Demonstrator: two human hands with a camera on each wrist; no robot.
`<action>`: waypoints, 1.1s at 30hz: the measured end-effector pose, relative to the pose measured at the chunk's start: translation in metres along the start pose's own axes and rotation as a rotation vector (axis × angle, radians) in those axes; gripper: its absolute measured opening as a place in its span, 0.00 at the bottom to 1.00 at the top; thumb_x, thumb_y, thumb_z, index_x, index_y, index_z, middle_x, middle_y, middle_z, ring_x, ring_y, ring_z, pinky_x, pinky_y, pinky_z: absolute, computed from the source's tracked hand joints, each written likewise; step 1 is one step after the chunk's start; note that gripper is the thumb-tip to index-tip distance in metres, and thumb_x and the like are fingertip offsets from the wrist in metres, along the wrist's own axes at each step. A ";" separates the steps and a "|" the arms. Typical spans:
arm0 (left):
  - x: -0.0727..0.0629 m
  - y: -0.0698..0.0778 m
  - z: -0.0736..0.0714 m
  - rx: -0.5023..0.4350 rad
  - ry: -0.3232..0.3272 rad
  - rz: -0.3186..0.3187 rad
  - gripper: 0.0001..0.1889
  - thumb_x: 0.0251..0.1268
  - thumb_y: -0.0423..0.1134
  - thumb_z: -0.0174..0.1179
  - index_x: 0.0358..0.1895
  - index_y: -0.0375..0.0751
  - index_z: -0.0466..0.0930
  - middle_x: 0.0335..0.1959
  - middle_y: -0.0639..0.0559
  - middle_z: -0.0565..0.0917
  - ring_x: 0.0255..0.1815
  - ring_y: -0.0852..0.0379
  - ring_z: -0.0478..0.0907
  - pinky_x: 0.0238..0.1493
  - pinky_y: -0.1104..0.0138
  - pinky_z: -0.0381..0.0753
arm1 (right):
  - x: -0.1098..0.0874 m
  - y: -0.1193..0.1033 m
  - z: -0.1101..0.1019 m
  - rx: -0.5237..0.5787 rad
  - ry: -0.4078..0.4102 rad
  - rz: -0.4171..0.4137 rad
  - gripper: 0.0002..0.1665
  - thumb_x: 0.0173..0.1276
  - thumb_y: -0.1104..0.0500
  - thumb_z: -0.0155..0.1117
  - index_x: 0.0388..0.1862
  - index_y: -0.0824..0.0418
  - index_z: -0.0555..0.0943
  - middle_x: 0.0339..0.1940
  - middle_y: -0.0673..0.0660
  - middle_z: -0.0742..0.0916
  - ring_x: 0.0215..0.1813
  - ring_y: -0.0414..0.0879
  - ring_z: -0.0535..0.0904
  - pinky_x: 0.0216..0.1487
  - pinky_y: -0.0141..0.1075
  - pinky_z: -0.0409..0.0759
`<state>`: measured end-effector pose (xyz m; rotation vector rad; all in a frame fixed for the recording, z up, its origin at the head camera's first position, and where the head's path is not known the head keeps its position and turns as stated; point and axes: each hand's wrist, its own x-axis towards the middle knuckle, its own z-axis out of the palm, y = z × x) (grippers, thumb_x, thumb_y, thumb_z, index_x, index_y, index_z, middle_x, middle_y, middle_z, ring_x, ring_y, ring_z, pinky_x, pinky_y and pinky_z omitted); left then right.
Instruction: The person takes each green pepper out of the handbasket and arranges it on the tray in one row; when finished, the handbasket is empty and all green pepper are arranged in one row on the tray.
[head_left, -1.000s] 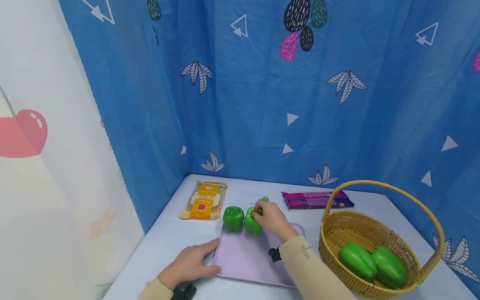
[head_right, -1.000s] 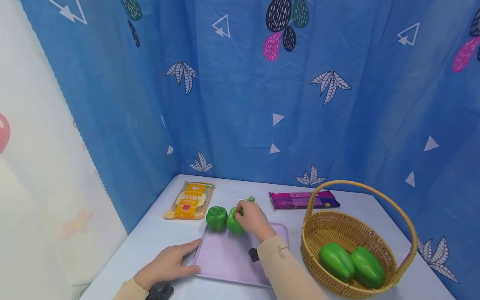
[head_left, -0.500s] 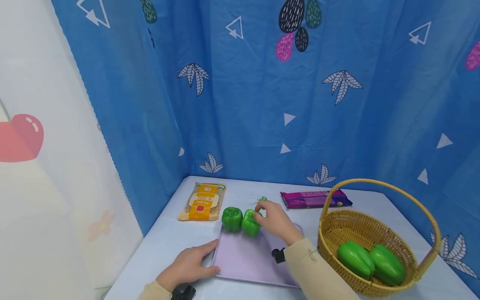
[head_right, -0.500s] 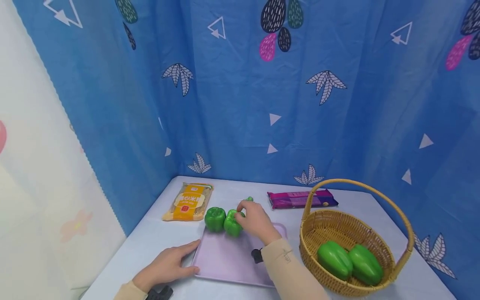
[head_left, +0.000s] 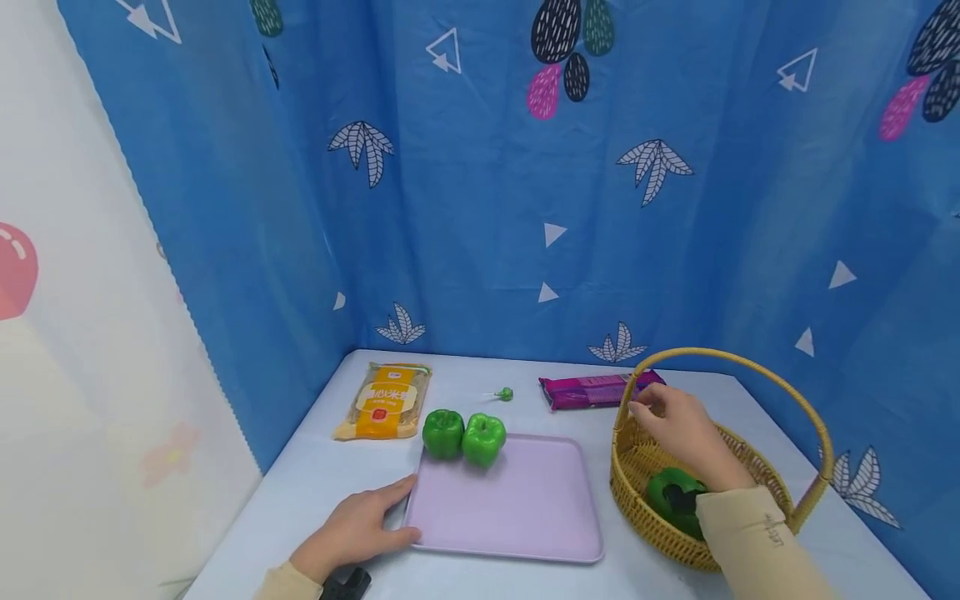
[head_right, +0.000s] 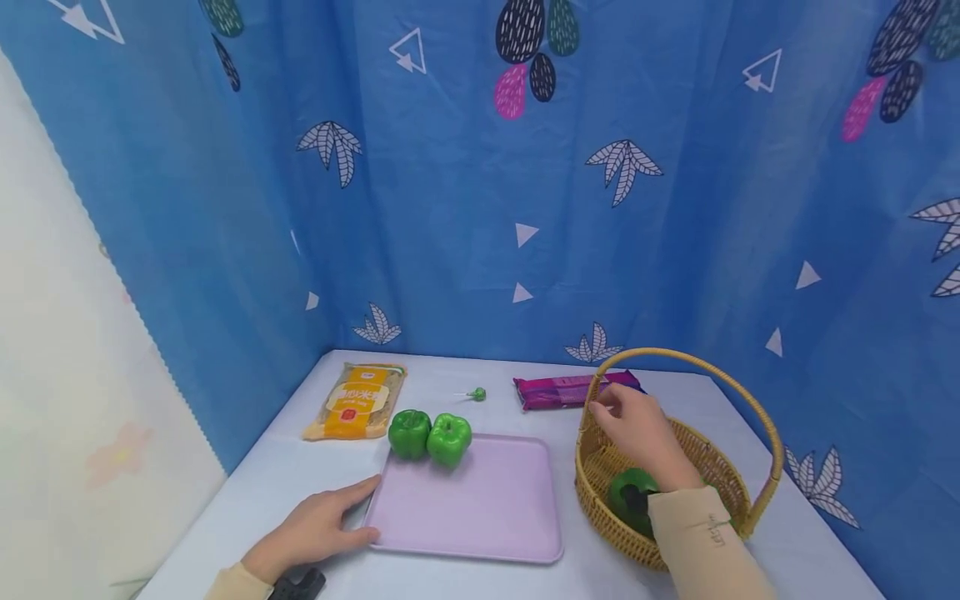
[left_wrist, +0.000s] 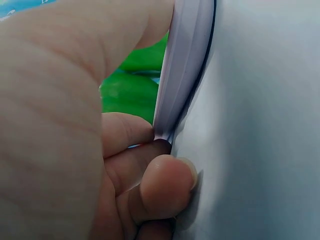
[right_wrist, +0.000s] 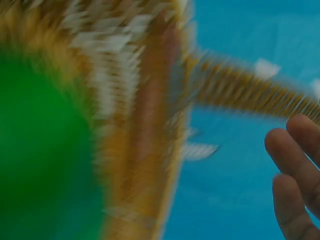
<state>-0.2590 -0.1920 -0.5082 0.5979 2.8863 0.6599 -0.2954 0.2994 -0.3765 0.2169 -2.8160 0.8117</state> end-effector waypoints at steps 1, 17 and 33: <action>0.000 -0.001 0.000 -0.002 0.001 -0.004 0.51 0.58 0.77 0.60 0.78 0.46 0.67 0.74 0.49 0.75 0.71 0.43 0.76 0.69 0.44 0.77 | -0.001 0.010 0.001 -0.003 -0.008 0.019 0.19 0.78 0.46 0.61 0.51 0.61 0.83 0.44 0.58 0.89 0.47 0.55 0.85 0.43 0.51 0.89; -0.002 -0.004 0.001 -0.032 0.022 -0.003 0.51 0.58 0.76 0.61 0.78 0.47 0.67 0.74 0.50 0.75 0.72 0.42 0.75 0.69 0.43 0.77 | -0.007 0.078 0.037 -0.013 -0.244 0.035 0.17 0.74 0.48 0.65 0.28 0.56 0.80 0.22 0.50 0.79 0.26 0.45 0.71 0.27 0.37 0.69; -0.002 0.003 -0.001 -0.020 0.014 -0.008 0.50 0.58 0.76 0.60 0.78 0.46 0.67 0.74 0.50 0.76 0.71 0.42 0.76 0.69 0.43 0.77 | -0.010 0.084 0.040 0.084 -0.221 0.061 0.09 0.74 0.58 0.61 0.40 0.61 0.85 0.33 0.52 0.83 0.30 0.44 0.73 0.28 0.34 0.72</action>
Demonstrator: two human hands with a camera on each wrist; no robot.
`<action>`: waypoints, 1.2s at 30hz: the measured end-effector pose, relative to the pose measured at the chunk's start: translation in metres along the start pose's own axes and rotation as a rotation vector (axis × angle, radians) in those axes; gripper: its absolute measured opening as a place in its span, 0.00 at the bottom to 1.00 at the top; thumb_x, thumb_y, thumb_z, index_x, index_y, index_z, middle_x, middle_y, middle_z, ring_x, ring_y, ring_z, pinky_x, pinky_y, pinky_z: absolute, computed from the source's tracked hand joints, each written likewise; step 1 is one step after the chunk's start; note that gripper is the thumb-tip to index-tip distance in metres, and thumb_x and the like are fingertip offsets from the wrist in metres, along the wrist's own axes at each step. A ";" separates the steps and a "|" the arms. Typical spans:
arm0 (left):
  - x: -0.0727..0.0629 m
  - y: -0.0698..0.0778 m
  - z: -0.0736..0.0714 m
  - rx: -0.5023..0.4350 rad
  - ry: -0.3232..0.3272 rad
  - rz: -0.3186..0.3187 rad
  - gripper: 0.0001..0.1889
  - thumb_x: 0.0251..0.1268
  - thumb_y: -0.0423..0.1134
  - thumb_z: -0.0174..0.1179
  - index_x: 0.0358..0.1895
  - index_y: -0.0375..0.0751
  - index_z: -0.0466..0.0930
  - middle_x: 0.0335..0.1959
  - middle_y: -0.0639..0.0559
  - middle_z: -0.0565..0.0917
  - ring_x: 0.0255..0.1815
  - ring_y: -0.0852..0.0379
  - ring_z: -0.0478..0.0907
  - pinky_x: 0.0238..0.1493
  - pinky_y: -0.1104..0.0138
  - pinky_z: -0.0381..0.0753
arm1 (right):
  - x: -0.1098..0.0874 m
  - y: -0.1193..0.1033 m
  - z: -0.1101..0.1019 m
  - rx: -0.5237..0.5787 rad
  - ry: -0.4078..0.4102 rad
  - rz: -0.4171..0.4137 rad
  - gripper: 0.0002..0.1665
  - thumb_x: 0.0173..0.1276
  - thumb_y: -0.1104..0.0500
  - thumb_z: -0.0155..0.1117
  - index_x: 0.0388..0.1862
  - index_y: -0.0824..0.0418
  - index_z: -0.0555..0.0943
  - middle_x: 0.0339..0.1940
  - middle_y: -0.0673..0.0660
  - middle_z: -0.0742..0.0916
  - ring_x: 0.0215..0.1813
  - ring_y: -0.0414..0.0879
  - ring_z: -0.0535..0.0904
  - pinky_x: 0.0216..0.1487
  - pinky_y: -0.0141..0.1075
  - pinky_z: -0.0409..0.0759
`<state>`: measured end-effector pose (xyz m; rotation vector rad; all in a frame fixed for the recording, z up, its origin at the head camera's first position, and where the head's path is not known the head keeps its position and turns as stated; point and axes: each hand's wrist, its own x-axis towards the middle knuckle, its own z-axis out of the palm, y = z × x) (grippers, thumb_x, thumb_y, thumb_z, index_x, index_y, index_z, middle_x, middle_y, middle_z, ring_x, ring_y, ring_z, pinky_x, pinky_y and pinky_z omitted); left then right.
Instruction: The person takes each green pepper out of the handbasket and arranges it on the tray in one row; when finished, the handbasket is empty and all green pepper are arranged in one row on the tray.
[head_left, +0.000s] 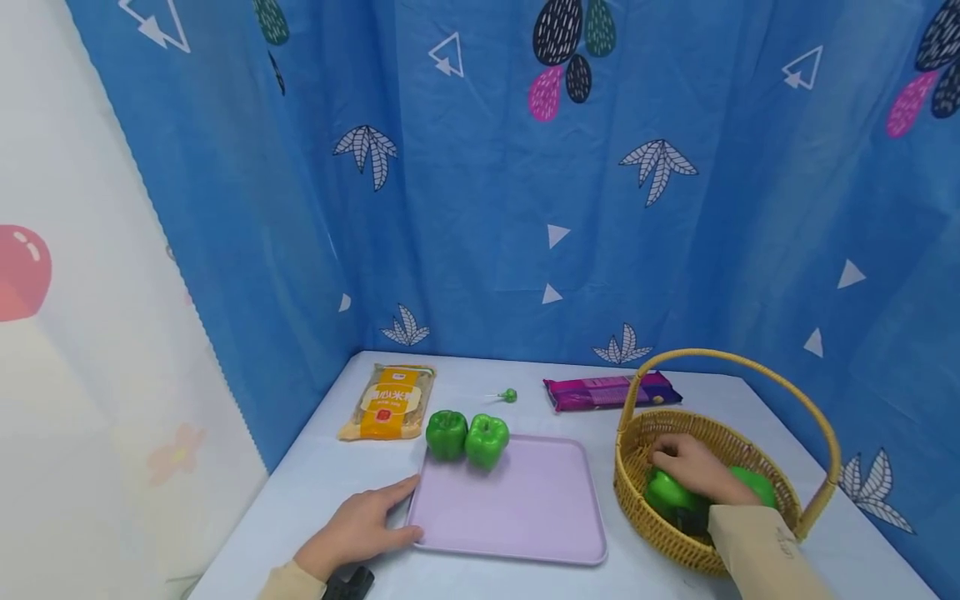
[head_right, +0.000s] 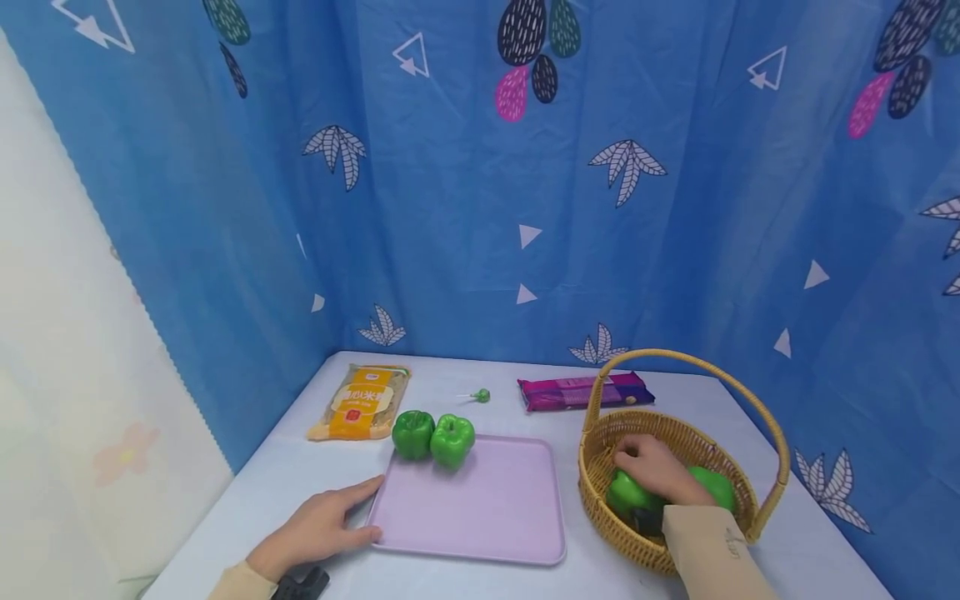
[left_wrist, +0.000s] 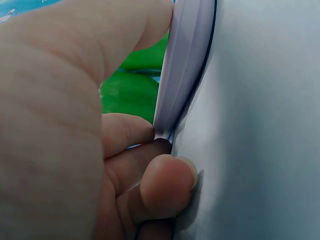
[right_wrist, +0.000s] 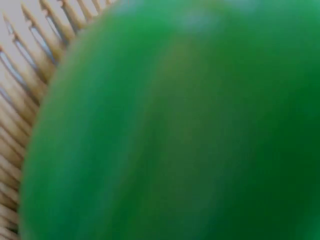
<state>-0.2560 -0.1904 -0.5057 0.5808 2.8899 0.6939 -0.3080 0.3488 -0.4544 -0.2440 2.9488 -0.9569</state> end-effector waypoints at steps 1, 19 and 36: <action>0.000 0.000 0.000 0.000 -0.002 0.001 0.50 0.59 0.77 0.60 0.78 0.46 0.67 0.74 0.50 0.76 0.71 0.42 0.76 0.69 0.43 0.76 | 0.000 0.001 0.000 0.010 0.023 -0.001 0.10 0.75 0.57 0.60 0.41 0.61 0.85 0.33 0.53 0.83 0.29 0.44 0.73 0.27 0.34 0.72; 0.001 -0.002 0.002 0.014 -0.003 -0.001 0.51 0.58 0.77 0.60 0.78 0.47 0.67 0.74 0.50 0.75 0.71 0.42 0.76 0.69 0.42 0.77 | 0.002 0.006 -0.003 0.063 0.291 -0.015 0.22 0.86 0.58 0.38 0.62 0.66 0.76 0.60 0.70 0.82 0.58 0.66 0.80 0.51 0.57 0.83; 0.000 0.000 0.002 0.018 -0.005 -0.012 0.51 0.58 0.77 0.60 0.78 0.47 0.67 0.74 0.49 0.75 0.71 0.41 0.76 0.68 0.42 0.77 | 0.000 0.004 -0.006 0.094 0.198 0.030 0.20 0.84 0.57 0.41 0.47 0.60 0.82 0.55 0.66 0.84 0.46 0.54 0.78 0.39 0.40 0.77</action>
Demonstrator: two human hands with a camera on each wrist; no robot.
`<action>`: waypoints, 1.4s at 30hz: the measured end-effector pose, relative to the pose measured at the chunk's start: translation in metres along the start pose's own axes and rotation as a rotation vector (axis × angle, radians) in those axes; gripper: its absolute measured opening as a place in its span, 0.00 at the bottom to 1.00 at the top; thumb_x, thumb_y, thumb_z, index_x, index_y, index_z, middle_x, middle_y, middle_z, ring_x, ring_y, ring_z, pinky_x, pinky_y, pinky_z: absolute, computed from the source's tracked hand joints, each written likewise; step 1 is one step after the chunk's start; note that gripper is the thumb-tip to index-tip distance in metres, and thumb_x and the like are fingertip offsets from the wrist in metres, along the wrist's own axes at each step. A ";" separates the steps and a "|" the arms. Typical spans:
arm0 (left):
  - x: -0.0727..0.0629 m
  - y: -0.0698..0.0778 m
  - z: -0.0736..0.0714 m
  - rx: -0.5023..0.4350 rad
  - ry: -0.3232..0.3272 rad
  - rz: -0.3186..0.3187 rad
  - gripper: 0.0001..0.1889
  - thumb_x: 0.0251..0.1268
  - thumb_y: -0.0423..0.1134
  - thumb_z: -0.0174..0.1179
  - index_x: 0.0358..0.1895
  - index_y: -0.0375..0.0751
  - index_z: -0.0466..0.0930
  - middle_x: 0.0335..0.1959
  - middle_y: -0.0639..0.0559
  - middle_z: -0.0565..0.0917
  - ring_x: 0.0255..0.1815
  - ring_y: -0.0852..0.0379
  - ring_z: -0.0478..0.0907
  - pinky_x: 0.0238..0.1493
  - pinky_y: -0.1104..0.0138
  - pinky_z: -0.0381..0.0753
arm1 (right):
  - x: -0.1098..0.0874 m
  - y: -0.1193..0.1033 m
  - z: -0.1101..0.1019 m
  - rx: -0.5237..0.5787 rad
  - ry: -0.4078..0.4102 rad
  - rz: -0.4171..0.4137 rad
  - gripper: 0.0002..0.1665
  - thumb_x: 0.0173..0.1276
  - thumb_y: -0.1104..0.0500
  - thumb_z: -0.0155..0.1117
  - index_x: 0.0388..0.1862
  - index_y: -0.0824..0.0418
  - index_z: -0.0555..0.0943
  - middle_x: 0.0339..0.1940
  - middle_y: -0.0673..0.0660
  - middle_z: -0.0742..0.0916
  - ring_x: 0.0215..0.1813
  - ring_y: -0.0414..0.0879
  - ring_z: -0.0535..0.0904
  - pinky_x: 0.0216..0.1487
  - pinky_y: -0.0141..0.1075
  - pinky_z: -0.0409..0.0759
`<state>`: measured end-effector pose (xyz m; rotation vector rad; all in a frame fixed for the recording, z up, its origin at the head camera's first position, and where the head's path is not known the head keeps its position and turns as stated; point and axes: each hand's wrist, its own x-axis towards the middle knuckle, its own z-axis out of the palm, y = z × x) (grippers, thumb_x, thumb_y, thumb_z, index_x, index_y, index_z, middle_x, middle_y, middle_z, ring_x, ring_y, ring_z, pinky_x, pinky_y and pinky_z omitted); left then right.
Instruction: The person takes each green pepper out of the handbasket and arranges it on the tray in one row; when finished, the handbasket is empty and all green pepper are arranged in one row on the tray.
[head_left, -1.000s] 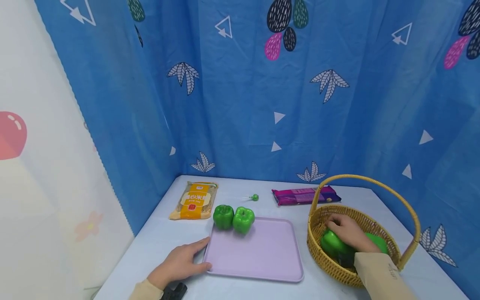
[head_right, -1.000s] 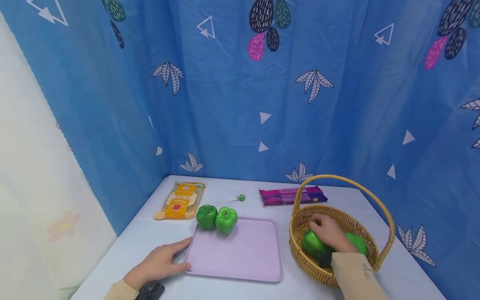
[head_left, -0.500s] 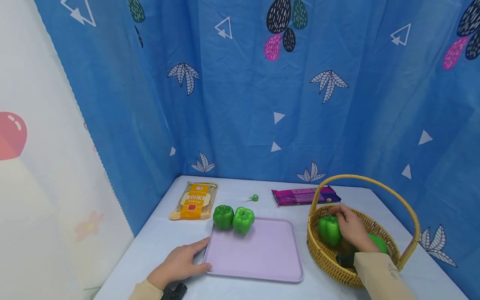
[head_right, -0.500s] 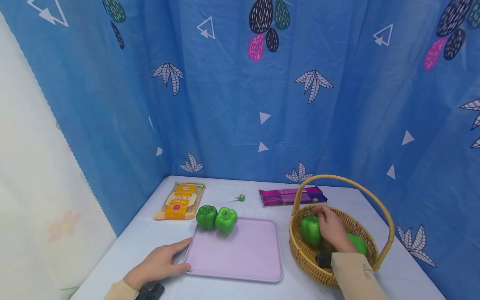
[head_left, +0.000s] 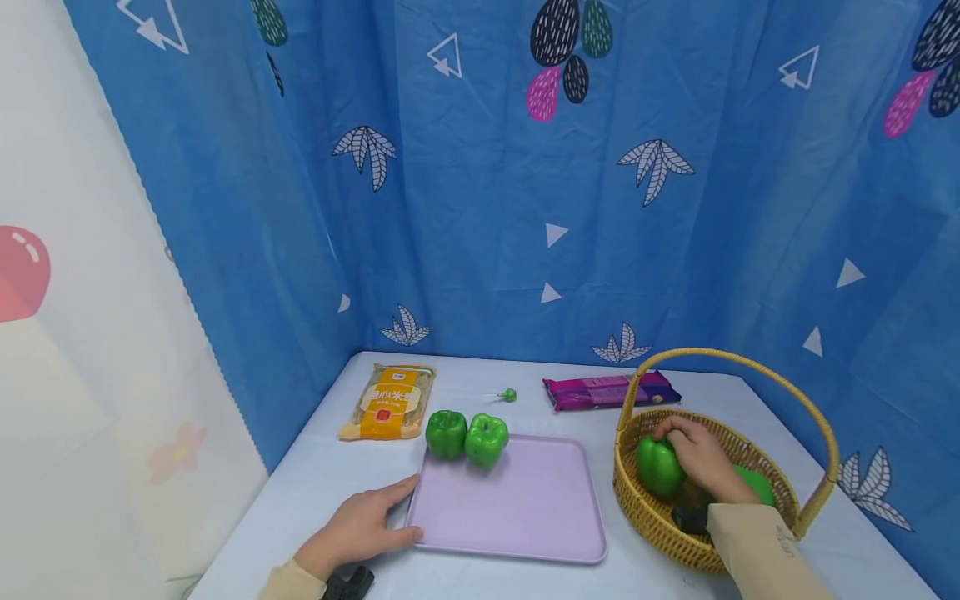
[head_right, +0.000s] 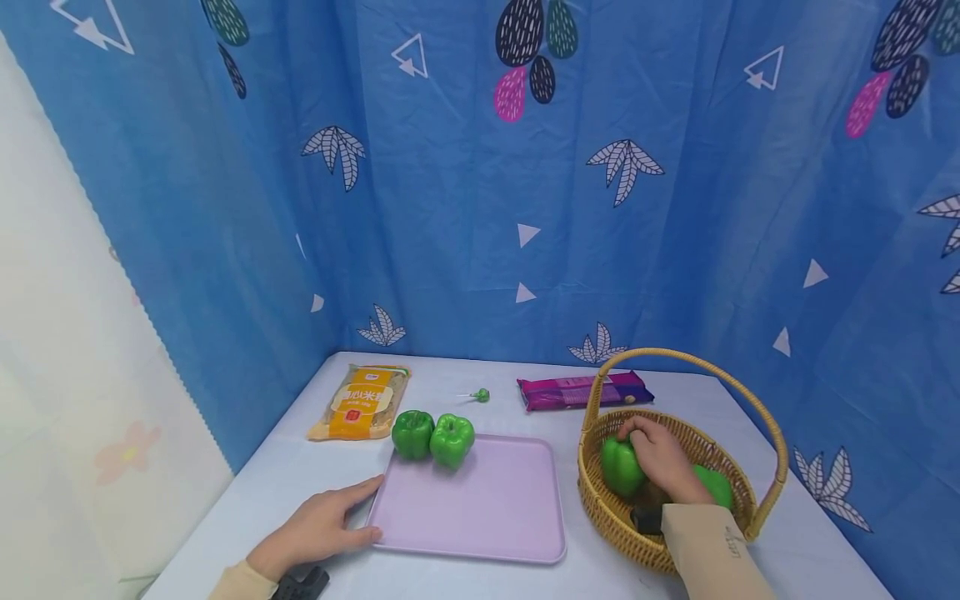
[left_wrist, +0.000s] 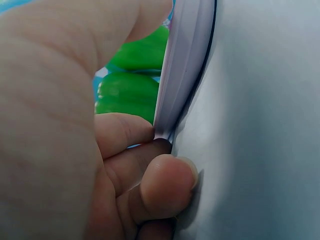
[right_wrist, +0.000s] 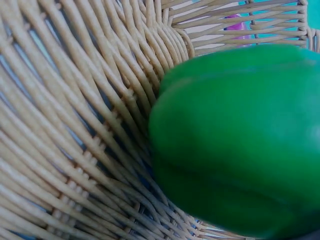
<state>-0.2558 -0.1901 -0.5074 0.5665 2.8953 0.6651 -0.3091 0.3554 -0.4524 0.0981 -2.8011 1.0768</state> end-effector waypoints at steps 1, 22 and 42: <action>0.000 0.000 0.000 -0.001 0.001 0.001 0.51 0.58 0.77 0.60 0.78 0.47 0.67 0.74 0.49 0.75 0.71 0.41 0.76 0.69 0.42 0.77 | 0.000 0.000 0.000 -0.004 -0.008 -0.008 0.19 0.85 0.54 0.43 0.48 0.60 0.82 0.54 0.65 0.84 0.46 0.53 0.78 0.39 0.40 0.78; 0.002 -0.005 0.004 -0.017 0.012 0.009 0.51 0.58 0.78 0.59 0.78 0.47 0.67 0.74 0.50 0.75 0.71 0.42 0.75 0.69 0.43 0.77 | 0.002 0.003 0.004 -0.082 0.117 -0.079 0.14 0.73 0.46 0.68 0.43 0.56 0.85 0.52 0.61 0.88 0.51 0.56 0.83 0.42 0.44 0.82; 0.004 -0.007 0.004 -0.013 0.000 0.011 0.52 0.58 0.77 0.60 0.78 0.46 0.66 0.74 0.49 0.75 0.71 0.42 0.76 0.69 0.44 0.78 | -0.007 -0.023 -0.023 -0.046 0.165 -0.085 0.20 0.76 0.46 0.64 0.46 0.63 0.84 0.50 0.67 0.87 0.52 0.64 0.84 0.39 0.44 0.87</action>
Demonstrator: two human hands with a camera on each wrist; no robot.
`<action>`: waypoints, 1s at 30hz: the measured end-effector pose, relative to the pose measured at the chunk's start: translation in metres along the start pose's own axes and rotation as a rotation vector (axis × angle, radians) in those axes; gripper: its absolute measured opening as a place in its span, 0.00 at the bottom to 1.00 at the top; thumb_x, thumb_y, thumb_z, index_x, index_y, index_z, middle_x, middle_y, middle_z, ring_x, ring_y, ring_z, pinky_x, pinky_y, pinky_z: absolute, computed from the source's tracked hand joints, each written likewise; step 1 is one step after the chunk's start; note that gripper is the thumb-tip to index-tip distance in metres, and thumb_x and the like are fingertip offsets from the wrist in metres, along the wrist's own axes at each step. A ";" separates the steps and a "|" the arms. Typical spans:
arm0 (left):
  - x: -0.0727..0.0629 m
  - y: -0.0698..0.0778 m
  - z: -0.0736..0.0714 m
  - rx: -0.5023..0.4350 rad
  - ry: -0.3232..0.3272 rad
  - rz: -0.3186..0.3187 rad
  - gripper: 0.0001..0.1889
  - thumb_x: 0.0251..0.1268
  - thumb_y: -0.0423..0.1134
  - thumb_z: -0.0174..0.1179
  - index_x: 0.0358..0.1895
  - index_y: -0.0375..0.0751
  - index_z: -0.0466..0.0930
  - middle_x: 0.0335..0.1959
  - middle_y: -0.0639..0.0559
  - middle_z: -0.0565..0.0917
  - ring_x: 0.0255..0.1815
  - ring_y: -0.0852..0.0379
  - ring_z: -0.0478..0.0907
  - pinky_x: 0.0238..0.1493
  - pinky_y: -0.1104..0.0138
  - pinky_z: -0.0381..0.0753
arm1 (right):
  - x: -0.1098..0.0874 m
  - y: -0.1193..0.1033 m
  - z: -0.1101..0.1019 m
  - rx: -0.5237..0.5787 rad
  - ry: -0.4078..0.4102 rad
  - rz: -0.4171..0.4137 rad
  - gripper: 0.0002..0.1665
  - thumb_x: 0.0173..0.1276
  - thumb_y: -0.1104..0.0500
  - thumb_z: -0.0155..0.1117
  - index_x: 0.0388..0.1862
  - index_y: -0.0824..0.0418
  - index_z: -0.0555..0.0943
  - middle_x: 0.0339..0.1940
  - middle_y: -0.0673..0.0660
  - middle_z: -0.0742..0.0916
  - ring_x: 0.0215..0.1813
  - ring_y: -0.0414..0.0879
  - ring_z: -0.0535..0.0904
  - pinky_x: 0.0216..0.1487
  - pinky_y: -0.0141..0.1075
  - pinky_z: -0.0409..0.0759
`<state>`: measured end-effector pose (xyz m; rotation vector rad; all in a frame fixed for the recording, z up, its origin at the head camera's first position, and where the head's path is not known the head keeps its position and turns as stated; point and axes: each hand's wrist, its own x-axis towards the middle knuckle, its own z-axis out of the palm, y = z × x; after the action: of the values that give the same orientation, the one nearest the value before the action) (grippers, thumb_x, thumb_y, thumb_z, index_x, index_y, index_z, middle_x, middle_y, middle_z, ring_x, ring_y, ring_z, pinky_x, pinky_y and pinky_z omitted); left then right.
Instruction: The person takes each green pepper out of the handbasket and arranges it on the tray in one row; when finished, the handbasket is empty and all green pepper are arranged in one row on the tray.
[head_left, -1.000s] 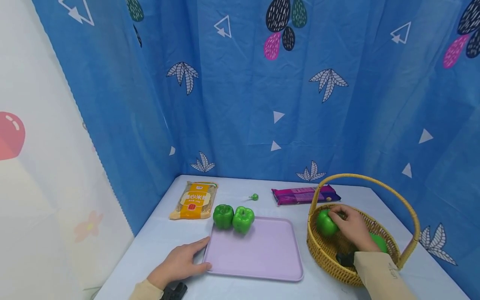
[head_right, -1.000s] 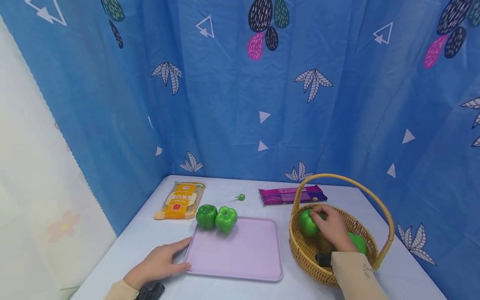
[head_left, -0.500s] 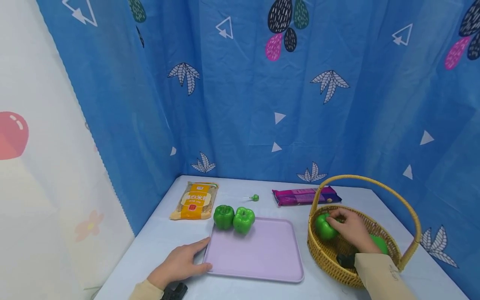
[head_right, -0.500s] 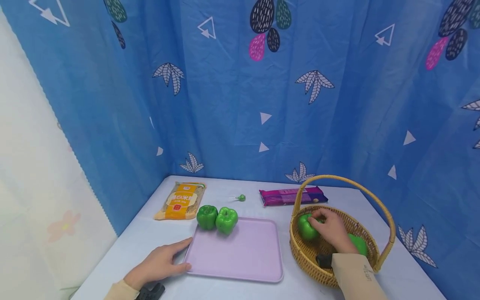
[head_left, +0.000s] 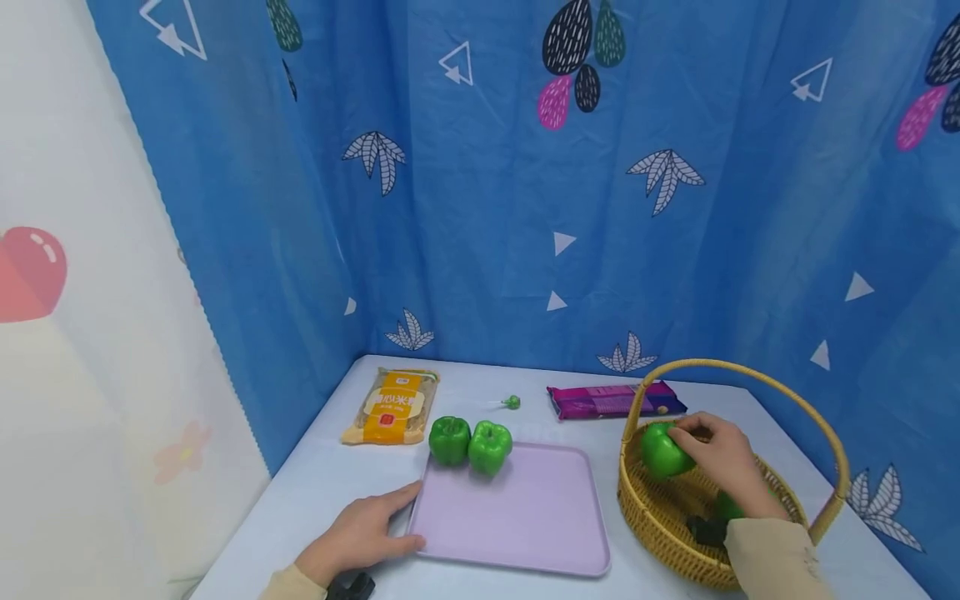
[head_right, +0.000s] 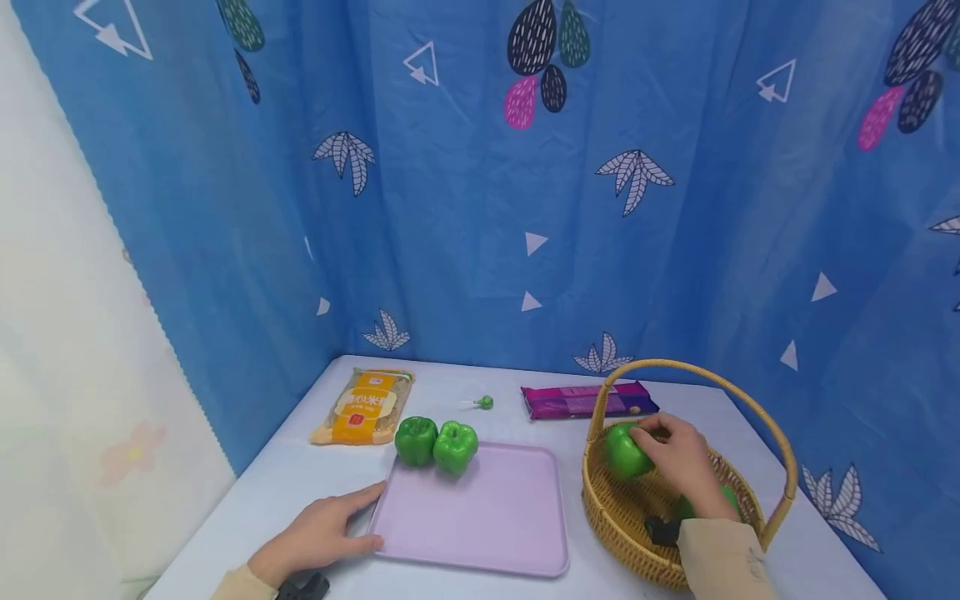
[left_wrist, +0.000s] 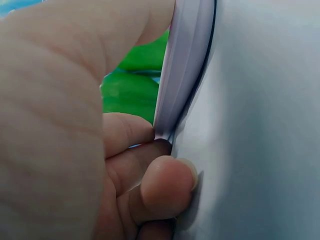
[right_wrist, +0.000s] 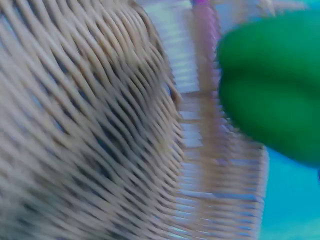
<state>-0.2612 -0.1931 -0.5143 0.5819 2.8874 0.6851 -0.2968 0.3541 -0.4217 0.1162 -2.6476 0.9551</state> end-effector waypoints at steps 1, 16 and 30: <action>-0.001 0.000 0.001 0.004 0.001 -0.002 0.52 0.58 0.78 0.59 0.78 0.47 0.66 0.74 0.50 0.75 0.71 0.42 0.76 0.69 0.44 0.78 | -0.001 -0.005 -0.004 0.000 0.015 -0.008 0.21 0.76 0.45 0.64 0.47 0.63 0.84 0.51 0.67 0.87 0.52 0.64 0.84 0.39 0.43 0.87; -0.001 0.002 0.000 0.036 0.003 0.017 0.52 0.58 0.78 0.58 0.78 0.46 0.67 0.74 0.50 0.75 0.70 0.43 0.76 0.68 0.44 0.78 | 0.014 -0.093 0.048 0.221 -0.212 -0.118 0.09 0.74 0.50 0.69 0.42 0.54 0.85 0.59 0.61 0.87 0.51 0.54 0.86 0.46 0.40 0.91; -0.004 0.005 -0.001 0.033 0.012 0.015 0.52 0.58 0.78 0.58 0.78 0.46 0.66 0.74 0.50 0.75 0.71 0.43 0.76 0.69 0.46 0.78 | 0.043 -0.110 0.134 0.211 -0.409 -0.235 0.04 0.71 0.59 0.71 0.35 0.49 0.86 0.48 0.49 0.88 0.56 0.48 0.83 0.58 0.49 0.86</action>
<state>-0.2561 -0.1913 -0.5112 0.6063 2.9136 0.6466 -0.3538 0.1854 -0.4372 0.7268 -2.7896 1.2326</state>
